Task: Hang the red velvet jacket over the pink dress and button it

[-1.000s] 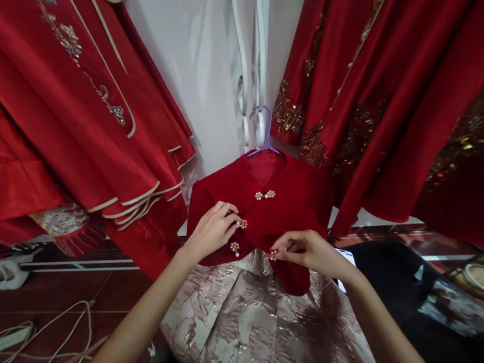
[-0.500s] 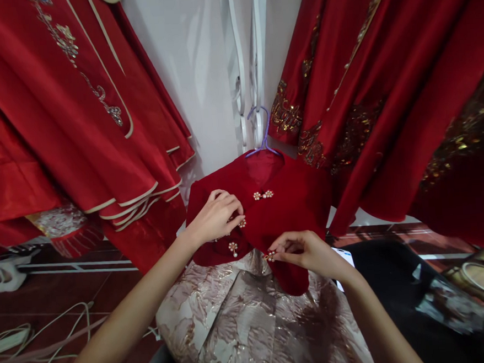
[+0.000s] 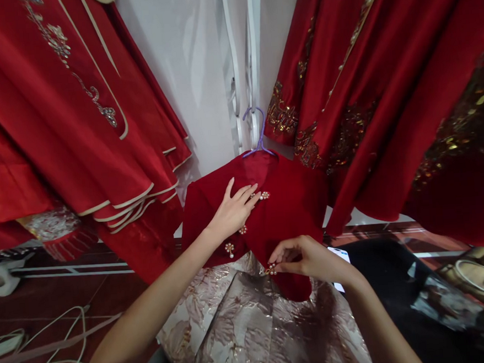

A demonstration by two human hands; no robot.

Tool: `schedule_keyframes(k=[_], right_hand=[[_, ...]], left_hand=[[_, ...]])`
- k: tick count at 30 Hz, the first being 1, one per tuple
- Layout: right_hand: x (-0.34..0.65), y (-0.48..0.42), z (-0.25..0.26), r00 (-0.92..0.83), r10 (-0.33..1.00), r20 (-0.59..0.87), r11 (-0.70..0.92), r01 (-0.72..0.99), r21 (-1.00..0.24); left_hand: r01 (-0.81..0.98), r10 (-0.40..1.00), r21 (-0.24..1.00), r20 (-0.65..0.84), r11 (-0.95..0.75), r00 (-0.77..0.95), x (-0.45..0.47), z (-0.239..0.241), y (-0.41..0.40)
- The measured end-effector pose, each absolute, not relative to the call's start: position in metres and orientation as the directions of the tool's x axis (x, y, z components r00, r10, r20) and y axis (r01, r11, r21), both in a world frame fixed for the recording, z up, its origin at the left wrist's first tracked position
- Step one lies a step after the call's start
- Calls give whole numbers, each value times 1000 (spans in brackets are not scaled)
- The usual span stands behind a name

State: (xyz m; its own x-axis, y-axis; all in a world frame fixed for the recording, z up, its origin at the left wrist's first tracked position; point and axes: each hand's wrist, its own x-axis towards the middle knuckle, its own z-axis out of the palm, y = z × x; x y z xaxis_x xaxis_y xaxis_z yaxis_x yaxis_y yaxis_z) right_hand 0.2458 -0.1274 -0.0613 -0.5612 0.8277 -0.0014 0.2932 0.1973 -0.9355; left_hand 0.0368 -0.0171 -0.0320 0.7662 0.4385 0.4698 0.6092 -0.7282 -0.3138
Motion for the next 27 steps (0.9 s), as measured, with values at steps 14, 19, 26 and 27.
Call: schedule_keyframes(k=[14,19,26,27], right_hand=[[245,-126,-65,-552,834,9,211,303,-929],[244,-126,-65,-547,837,5,209,312,-927],[244,-126,-64,-562,827,6,214,305,-928],[244,-126,-64,-567,823,5,214,302,-929]], left_hand=[[670,395,-361,593,-649,702,45,-32,-10],[655,359,-391,602,-647,713,36,-38,-6],[656,426,-233,599,-718,679,35,-33,-13],[674,467,-169,600,-719,649,36,-30,-15]])
